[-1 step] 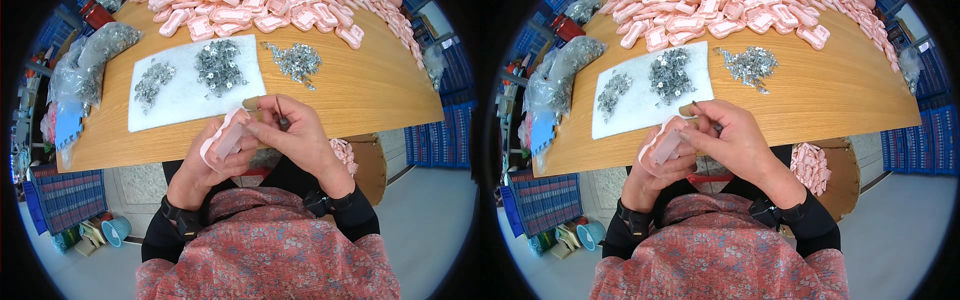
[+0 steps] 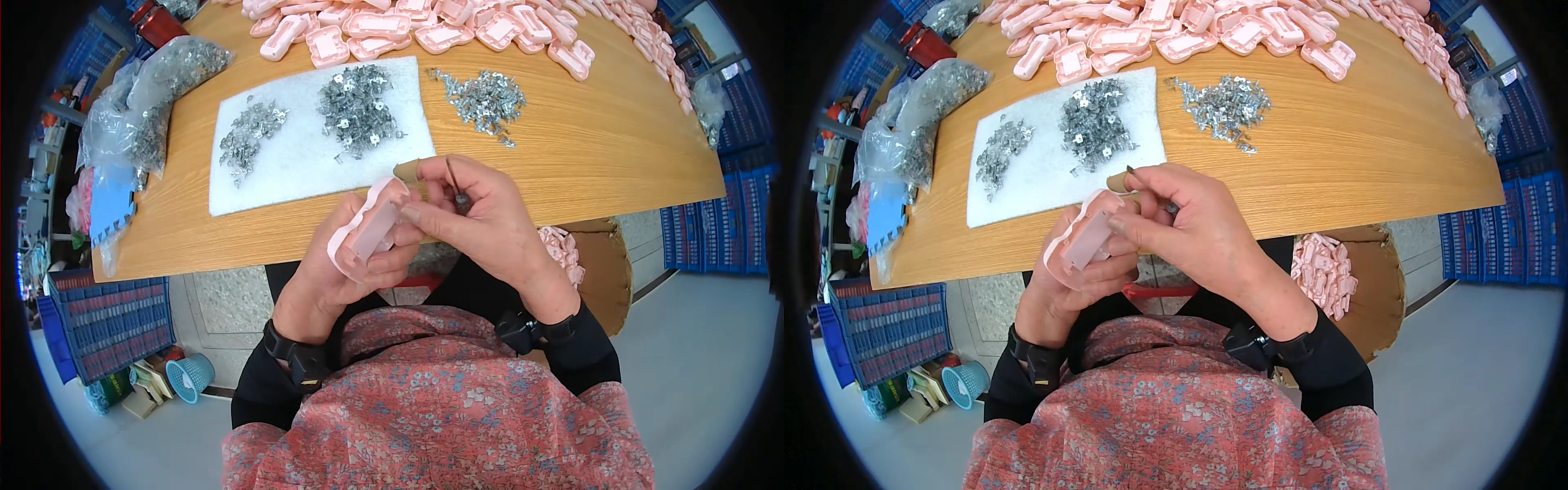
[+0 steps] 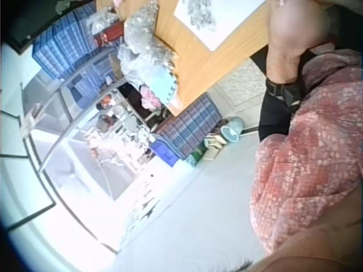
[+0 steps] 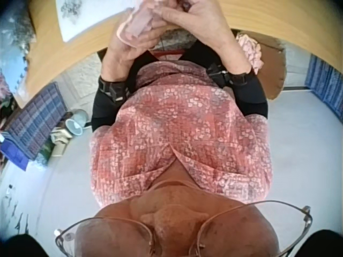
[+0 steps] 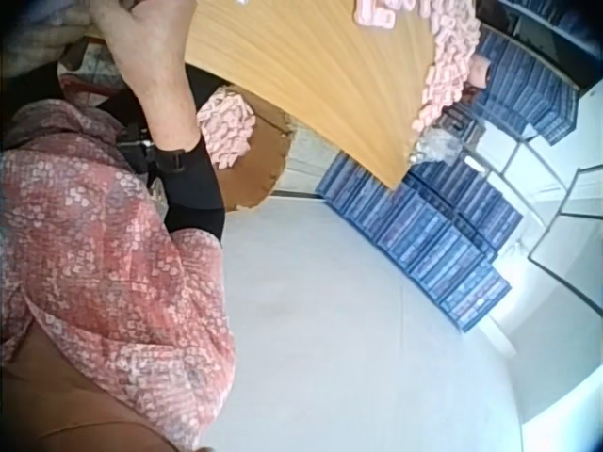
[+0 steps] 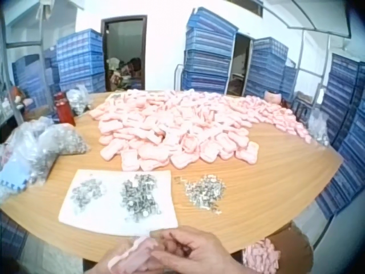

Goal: The person sits at a table and assembles small pink plastic components by inserting metal pins into them using a pointed tool. They pick up a plastic part, insert a pin, and then place the finished unit into a pile of completed items. The process is repeated continuously throughout the video.

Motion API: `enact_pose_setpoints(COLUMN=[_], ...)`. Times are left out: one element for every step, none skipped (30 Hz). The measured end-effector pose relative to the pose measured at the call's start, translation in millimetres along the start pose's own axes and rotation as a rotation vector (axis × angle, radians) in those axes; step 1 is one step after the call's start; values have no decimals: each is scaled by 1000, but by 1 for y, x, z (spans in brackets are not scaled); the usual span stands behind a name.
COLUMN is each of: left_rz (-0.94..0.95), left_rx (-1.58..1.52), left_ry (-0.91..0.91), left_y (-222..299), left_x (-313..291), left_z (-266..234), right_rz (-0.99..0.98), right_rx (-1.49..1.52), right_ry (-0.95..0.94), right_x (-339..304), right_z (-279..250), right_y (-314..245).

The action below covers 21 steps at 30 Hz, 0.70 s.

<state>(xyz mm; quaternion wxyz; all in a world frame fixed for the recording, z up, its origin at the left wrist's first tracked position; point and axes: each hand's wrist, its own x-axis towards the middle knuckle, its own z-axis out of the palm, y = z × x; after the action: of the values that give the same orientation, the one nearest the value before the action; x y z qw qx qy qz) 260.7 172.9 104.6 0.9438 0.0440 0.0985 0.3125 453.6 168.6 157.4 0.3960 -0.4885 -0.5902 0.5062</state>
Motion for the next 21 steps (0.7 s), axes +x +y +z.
enact_pose_setpoints(left_rz=[8, 17, 7, -3, -12, -23, -33, -43, -45, -47, -47, -15, 18, 52, 181, 311, 441, 455, 469, 481, 529], left_rx=[-2, -4, -17, -30, -42, -18, 5, 29, 27, 25, 23, 82, 140, 198, 474, 751, 1026, 1124, 1223, 1321, 1337], left_ry=[-20, -40, -37, -33, -29, -9, 12, 32, 19, 6, -7, 38, 83, 128, 254, 380, 506, 511, 513, 514, 497], left_y=[-1, -1, -1, -1, -1, -1, 0, 1, 1, 1, 1, 2, 3, 4, 5, 6, 8, 10, 12, 14, 12], left_x=[1, 1, 1, 1, 1, 1, 0, 0, -1, -1, -2, -2, -2, -3, -1, 4, 7, 7, 6, 6, 7], left_z=[-5, -8, -8, -8, -7, -6, -3, -2, -2, -2, -2, 0, 4, 9, 14, 21, 26, 29, 32, 32, 28], right_rz=[3, 6, 10, 21, 31, 43, 59, 74, 90, 100, 109, 119, 78, 37, -4, 49, 103, 157, 165, 173, 183], right_rx=[18, 35, 53, 71, 90, 108, 88, 67, 47, 64, 81, 97, 104, 110, 116, 184, 252, 324, 322, 320, 319], right_ry=[-15, -31, -45, -50, -55, -60, -69, -79, -89, -94, -100, -103, -78, -53, -29, -19, -8, 7, -21, -47, -77], right_x=[1, 1, 2, 2, 3, 3, 4, 4, 4, 4, 5, 5, 6, 6, 6, 6, 5, 4, 3, 2, 1], right_z=[0, 1, 1, 2, 2, 2, 1, 0, 0, -1, -1, -1, -2, -4, -5, -8, -10, -12, -12, -11, -9], right_y=[0, 2, 3, 5, 6, 7, 6, 2, 0, 0, 0, 0, 4, 13, 17, 17, 17, 18, 18, 17, 17])
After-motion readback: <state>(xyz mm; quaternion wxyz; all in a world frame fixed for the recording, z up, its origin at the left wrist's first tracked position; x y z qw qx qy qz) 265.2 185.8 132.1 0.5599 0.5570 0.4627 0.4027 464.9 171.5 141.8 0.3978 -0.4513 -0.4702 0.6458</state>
